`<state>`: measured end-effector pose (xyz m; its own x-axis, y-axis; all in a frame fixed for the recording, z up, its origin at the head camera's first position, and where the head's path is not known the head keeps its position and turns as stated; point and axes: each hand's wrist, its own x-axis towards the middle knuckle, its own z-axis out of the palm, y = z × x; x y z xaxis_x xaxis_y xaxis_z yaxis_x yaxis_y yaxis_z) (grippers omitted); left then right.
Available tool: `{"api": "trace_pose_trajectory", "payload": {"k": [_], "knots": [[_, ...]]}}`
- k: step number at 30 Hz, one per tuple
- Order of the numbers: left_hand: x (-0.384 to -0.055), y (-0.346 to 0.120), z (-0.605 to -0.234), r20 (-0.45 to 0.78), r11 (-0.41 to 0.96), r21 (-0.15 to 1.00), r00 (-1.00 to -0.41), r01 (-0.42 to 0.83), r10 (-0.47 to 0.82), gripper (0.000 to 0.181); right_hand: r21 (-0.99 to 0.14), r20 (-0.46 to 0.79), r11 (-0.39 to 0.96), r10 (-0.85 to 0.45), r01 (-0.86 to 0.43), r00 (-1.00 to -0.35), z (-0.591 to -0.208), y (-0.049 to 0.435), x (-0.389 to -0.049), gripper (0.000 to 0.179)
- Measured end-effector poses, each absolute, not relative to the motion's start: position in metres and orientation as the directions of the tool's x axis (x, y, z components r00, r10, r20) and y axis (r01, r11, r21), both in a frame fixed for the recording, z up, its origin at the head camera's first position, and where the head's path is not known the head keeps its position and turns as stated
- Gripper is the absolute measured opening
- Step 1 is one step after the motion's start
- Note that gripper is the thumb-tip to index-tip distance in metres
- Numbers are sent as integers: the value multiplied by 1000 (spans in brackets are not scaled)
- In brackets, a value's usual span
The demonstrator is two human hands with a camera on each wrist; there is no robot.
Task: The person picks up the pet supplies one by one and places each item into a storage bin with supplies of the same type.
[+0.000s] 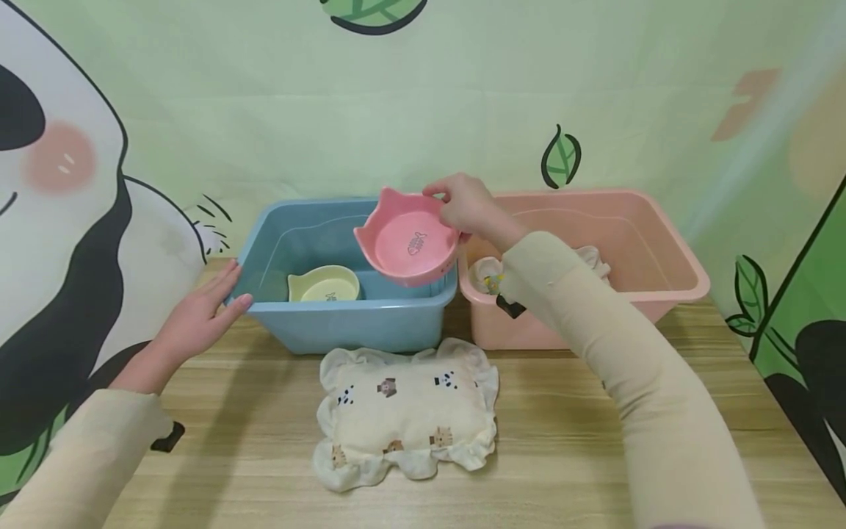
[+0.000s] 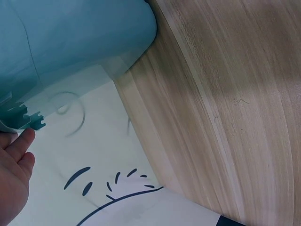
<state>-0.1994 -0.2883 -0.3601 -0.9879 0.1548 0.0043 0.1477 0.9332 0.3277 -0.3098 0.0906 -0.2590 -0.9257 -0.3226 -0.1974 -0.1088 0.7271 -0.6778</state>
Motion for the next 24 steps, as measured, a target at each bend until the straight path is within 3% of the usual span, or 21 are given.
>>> {"api": "trace_pose_trajectory", "payload": {"k": [24], "knots": [[-198, -286, -358, -13, 933, 335, -989, 132, 144, 75, -664, -212, 742, -305, -92, -928, -271, 85, -316, 54]]}}
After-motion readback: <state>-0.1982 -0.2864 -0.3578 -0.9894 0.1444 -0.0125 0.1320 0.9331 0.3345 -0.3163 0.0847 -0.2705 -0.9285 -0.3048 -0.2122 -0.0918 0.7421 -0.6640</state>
